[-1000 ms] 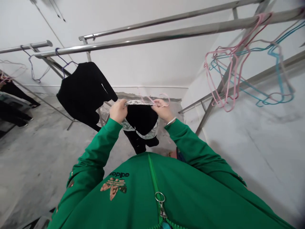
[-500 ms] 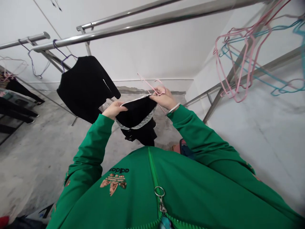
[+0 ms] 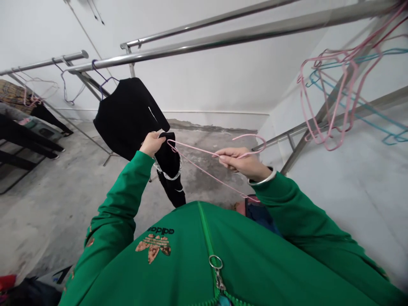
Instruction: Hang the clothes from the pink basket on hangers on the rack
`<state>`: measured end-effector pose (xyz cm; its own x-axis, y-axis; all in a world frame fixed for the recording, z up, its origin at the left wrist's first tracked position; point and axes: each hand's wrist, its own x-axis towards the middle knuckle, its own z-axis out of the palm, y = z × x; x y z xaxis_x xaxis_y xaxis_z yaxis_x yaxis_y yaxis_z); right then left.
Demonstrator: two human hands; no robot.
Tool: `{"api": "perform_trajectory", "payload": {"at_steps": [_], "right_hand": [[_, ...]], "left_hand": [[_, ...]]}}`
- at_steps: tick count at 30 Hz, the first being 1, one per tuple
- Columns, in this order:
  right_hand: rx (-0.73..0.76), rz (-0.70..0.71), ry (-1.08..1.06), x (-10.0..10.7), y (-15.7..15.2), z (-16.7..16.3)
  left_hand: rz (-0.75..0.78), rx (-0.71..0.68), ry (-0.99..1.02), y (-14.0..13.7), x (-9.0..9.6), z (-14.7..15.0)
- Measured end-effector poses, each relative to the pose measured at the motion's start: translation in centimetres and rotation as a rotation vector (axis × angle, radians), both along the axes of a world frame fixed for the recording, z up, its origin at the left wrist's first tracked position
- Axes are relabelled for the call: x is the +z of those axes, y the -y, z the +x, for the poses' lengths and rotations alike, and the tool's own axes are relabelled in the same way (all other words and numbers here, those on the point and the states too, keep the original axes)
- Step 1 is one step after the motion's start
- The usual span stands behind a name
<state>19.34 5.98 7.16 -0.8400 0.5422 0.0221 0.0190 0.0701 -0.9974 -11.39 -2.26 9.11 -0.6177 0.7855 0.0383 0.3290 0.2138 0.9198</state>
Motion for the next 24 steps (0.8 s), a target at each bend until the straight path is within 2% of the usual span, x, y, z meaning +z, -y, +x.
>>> {"api": "perform_trajectory", "payload": {"at_steps": [3,6,9,12,15,18,21,22,24], "right_hand": [[0.028,-0.008,0.021,-0.5,0.4,-2.0],[0.035,-0.026,0.025,-1.1,0.6,-5.2],[0.063,-0.040,0.002,-1.8,0.6,-8.5],[0.063,-0.096,-0.004,-2.4,-0.1,-10.5],[0.009,-0.070,-0.039,-2.0,-1.4,-10.4],[0.034,0.091,-0.086,-0.7,-3.1,-9.6],[0.089,0.284,-0.092,0.6,-4.7,-9.1],[0.055,0.355,-0.099,0.8,-5.1,-9.1],[-0.158,0.529,-0.158,0.9,-5.6,-8.8]], "left_hand": [[-0.100,-0.082,-0.360,0.1,0.0,0.7],[-0.302,-0.203,-0.782,0.3,0.3,3.0],[-0.484,-0.360,-1.029,0.5,0.3,5.9],[-0.562,-0.425,-1.148,0.5,0.2,7.3],[-0.483,-0.370,-1.265,0.5,0.6,6.9],[-0.350,-0.358,-1.347,0.4,1.4,5.9],[-0.429,-0.420,-1.265,0.0,2.2,5.4],[-0.458,-0.416,-1.231,-0.1,2.5,5.3],[-0.460,-0.354,-1.193,-0.2,3.0,5.2]]}}
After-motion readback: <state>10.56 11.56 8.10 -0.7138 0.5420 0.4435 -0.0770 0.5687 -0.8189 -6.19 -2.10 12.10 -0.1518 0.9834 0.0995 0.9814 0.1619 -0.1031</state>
